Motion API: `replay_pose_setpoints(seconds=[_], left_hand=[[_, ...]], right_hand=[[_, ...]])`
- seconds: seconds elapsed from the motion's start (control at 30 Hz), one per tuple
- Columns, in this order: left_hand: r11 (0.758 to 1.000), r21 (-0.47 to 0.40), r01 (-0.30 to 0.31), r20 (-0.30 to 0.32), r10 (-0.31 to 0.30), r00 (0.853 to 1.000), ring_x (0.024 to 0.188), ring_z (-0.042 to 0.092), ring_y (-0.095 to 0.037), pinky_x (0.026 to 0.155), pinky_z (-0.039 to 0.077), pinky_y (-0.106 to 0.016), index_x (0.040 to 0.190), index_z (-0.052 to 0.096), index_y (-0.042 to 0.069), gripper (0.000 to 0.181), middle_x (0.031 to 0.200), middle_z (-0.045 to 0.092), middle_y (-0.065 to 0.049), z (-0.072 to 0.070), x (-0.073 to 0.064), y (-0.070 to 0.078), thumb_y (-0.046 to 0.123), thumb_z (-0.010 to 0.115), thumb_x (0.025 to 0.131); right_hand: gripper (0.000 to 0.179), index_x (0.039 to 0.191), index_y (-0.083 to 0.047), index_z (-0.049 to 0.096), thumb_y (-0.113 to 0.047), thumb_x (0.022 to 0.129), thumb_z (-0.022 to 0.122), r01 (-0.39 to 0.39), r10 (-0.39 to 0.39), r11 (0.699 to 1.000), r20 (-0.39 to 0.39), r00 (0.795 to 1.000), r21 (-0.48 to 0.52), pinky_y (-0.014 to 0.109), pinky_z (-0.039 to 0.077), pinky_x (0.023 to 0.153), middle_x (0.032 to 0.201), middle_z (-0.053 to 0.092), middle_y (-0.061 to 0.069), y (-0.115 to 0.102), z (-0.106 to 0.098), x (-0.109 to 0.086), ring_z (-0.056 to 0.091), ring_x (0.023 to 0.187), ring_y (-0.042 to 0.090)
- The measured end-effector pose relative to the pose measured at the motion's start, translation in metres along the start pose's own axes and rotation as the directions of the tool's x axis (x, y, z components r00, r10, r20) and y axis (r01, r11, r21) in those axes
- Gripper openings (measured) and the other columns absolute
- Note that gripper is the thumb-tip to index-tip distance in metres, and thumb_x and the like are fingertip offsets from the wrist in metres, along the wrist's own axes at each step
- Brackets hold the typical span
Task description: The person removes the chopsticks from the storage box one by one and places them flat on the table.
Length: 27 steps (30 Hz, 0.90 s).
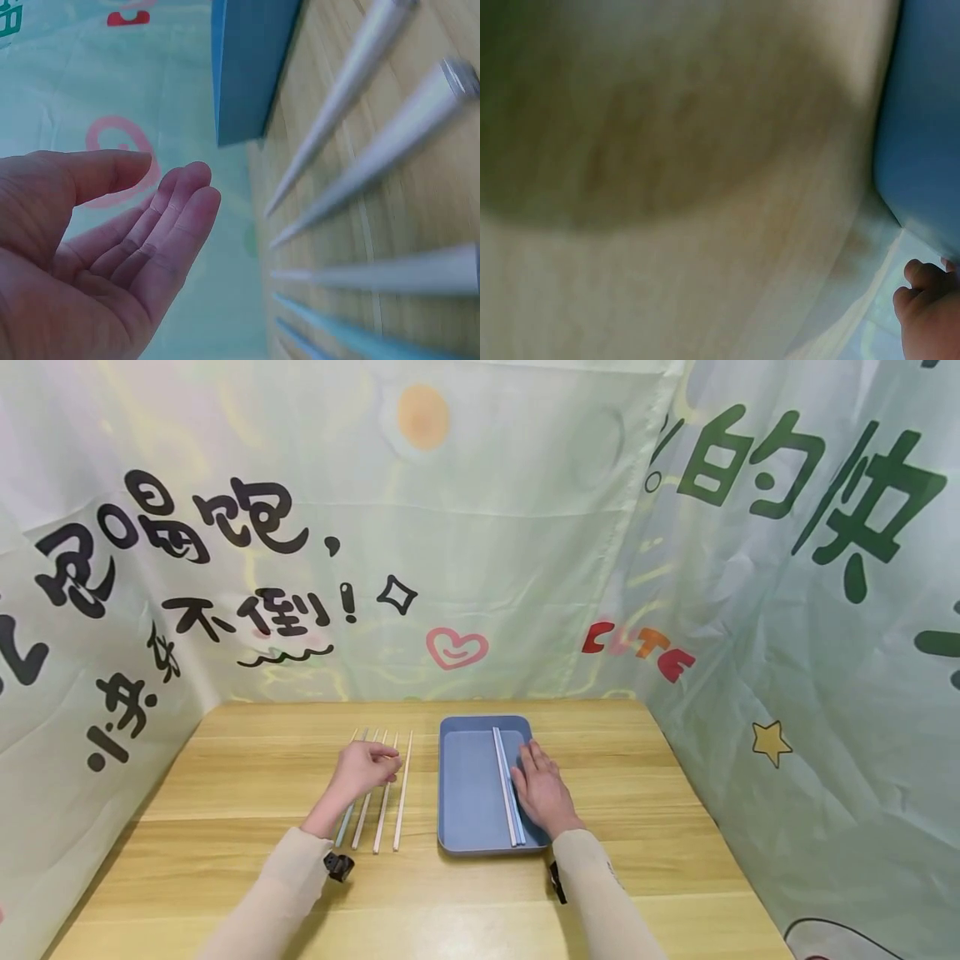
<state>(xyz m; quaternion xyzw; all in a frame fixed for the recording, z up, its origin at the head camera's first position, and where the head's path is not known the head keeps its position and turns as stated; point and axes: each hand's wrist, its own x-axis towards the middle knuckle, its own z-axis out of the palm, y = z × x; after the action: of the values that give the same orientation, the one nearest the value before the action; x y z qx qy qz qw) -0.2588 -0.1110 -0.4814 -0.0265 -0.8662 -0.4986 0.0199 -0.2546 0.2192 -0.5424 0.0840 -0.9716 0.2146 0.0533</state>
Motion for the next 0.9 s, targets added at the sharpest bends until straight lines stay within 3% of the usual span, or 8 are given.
replay_pose_setpoints(seconds=[0.2,0.4,0.7,0.9], left_hand=[[0.997,-0.081,0.002,0.029,0.0,1.0,0.072,0.079,-0.035,0.057,0.062,-0.026,0.106,0.078,-0.007,0.019,0.084,0.079,-0.019,0.019,0.0,0.014,0.006,0.075,0.093],[0.996,-0.085,-0.026,0.044,0.03,0.999,0.069,0.078,-0.034,0.054,0.059,-0.024,0.102,0.079,-0.006,0.016,0.079,0.079,-0.016,0.039,0.002,0.024,0.005,0.075,0.093],[0.994,-0.113,-0.012,0.116,0.025,0.993,0.061,0.074,-0.016,0.058,0.061,-0.025,0.104,0.079,-0.007,0.018,0.079,0.079,-0.014,0.068,0.002,0.037,0.006,0.076,0.092],[0.991,-0.131,0.013,0.165,0.009,0.986,0.064,0.077,-0.024,0.056,0.061,-0.026,0.101,0.079,-0.006,0.015,0.077,0.078,-0.014,0.091,0.0,0.042,0.003,0.077,0.09]], right_hand=[[0.061,0.162,0.001,0.035,-0.034,0.113,0.048,0.0,0.0,1.0,-0.002,1.0,-0.007,0.064,0.032,0.125,0.171,0.026,0.025,0.0,0.0,-0.001,0.032,0.155,0.049],[0.061,0.161,0.002,0.036,-0.033,0.113,0.048,0.017,-0.017,1.0,-0.014,1.0,-0.004,0.065,0.03,0.126,0.17,0.027,0.027,0.0,0.0,0.0,0.032,0.155,0.049],[0.062,0.162,0.001,0.034,-0.034,0.113,0.046,0.006,-0.006,1.0,-0.001,1.0,-0.003,0.064,0.03,0.126,0.172,0.025,0.026,0.001,0.0,0.0,0.031,0.156,0.048],[0.06,0.16,0.003,0.037,-0.032,0.112,0.049,0.012,-0.012,1.0,-0.023,1.0,0.003,0.064,0.031,0.126,0.17,0.028,0.027,0.0,0.001,0.0,0.033,0.155,0.048]])
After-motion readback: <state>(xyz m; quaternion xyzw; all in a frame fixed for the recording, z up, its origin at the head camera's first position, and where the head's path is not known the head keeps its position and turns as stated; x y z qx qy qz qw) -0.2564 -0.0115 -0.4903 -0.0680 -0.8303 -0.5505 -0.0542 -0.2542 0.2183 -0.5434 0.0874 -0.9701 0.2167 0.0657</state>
